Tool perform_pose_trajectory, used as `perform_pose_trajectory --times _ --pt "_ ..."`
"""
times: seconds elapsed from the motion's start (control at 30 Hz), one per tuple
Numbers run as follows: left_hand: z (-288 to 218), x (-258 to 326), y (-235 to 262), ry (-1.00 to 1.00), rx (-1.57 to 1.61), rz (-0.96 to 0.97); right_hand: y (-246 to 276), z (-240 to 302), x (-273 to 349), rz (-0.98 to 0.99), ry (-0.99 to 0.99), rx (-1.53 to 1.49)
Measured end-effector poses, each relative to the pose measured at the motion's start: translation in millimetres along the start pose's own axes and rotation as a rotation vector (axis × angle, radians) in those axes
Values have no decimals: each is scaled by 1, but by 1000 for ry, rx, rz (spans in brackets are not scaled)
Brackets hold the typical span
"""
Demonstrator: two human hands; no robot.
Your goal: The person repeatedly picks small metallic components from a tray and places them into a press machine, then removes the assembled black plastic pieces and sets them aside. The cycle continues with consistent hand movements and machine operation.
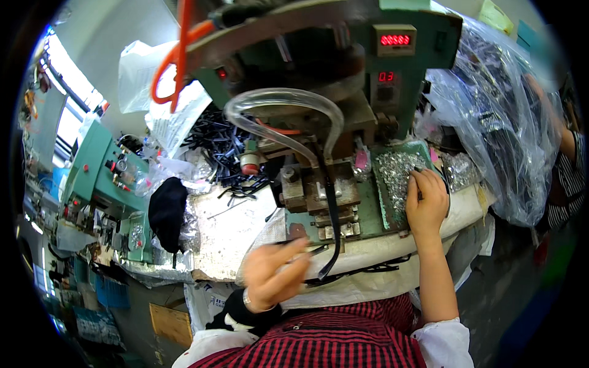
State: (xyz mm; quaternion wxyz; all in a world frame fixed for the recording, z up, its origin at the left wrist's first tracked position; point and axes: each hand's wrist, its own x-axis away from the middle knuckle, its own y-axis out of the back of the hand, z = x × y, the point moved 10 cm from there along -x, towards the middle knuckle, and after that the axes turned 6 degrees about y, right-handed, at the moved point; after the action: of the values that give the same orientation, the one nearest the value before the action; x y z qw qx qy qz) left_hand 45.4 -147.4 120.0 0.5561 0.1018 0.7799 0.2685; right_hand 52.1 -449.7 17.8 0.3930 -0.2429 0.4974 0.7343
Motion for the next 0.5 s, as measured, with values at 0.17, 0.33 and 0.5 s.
perform_pose_trajectory --times 0.17,0.33,0.5 --pt "97 22 67 358 -433 -139 11 1 -1 -43 -56 -105" --pt "220 56 2 241 -719 330 3 8 -15 -79 -116 -319" --pt "285 98 -28 354 -771 420 12 -19 1 -107 -286 -269"
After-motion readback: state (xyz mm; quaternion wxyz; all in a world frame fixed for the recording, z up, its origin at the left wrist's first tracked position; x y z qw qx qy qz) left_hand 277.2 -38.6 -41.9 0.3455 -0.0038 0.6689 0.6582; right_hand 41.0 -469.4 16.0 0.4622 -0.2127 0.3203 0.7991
